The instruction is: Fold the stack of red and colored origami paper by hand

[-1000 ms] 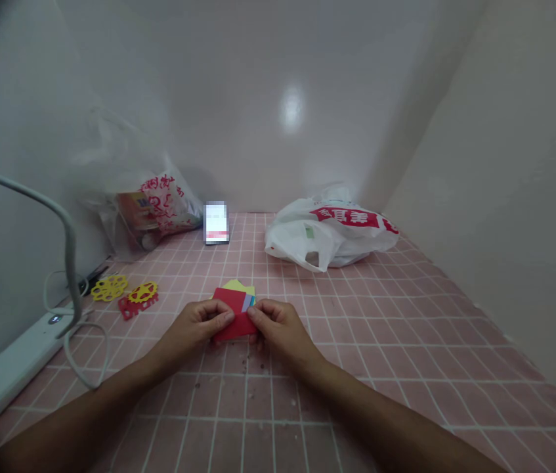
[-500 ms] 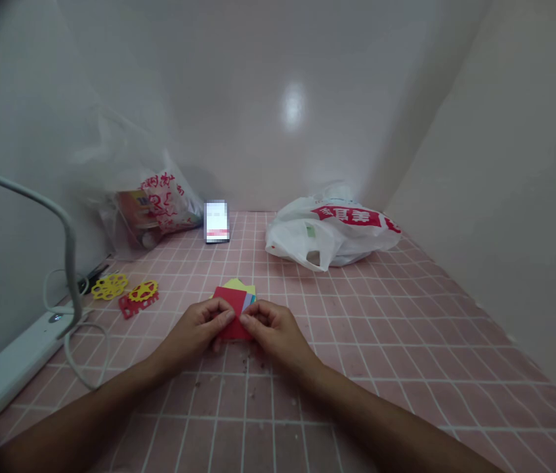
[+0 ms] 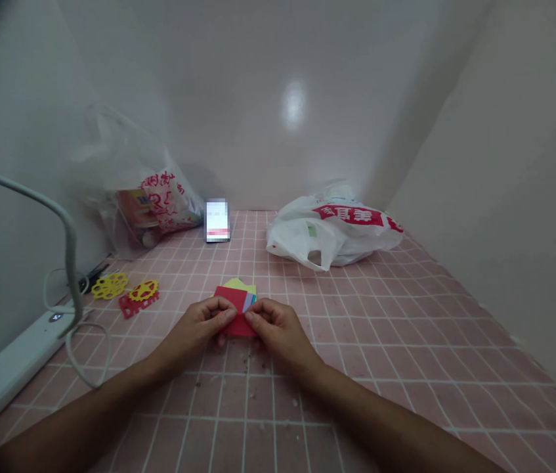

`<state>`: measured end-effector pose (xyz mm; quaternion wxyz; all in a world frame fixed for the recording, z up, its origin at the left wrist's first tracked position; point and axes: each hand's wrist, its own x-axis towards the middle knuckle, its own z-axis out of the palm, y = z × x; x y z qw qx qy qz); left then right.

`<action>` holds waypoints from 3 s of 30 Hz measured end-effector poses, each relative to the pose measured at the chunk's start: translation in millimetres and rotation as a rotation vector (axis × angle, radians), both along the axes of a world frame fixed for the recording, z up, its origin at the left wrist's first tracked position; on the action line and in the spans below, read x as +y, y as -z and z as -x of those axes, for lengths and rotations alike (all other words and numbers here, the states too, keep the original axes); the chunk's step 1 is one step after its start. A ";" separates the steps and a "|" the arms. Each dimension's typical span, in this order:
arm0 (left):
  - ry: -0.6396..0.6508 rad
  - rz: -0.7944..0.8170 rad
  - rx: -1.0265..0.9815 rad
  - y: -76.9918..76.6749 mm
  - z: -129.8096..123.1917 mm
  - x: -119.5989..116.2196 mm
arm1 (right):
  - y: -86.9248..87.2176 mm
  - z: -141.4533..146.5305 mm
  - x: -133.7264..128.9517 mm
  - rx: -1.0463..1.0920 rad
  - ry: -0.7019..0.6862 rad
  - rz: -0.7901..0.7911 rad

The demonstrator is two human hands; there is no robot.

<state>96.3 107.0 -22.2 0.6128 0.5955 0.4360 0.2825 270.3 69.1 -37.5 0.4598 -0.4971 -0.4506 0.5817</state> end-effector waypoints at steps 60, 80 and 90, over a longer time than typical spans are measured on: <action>0.061 -0.116 -0.061 -2.2 -0.8 -3.1 | 5.1 0.6 0.9 0.239 0.054 -0.027; 0.041 -0.214 0.044 -4.8 -1.5 -5.1 | 6.7 0.2 1.6 0.123 0.043 -0.104; 0.048 -0.141 0.045 -5.2 -2.9 -7.0 | 6.0 2.4 0.8 0.189 0.072 -0.099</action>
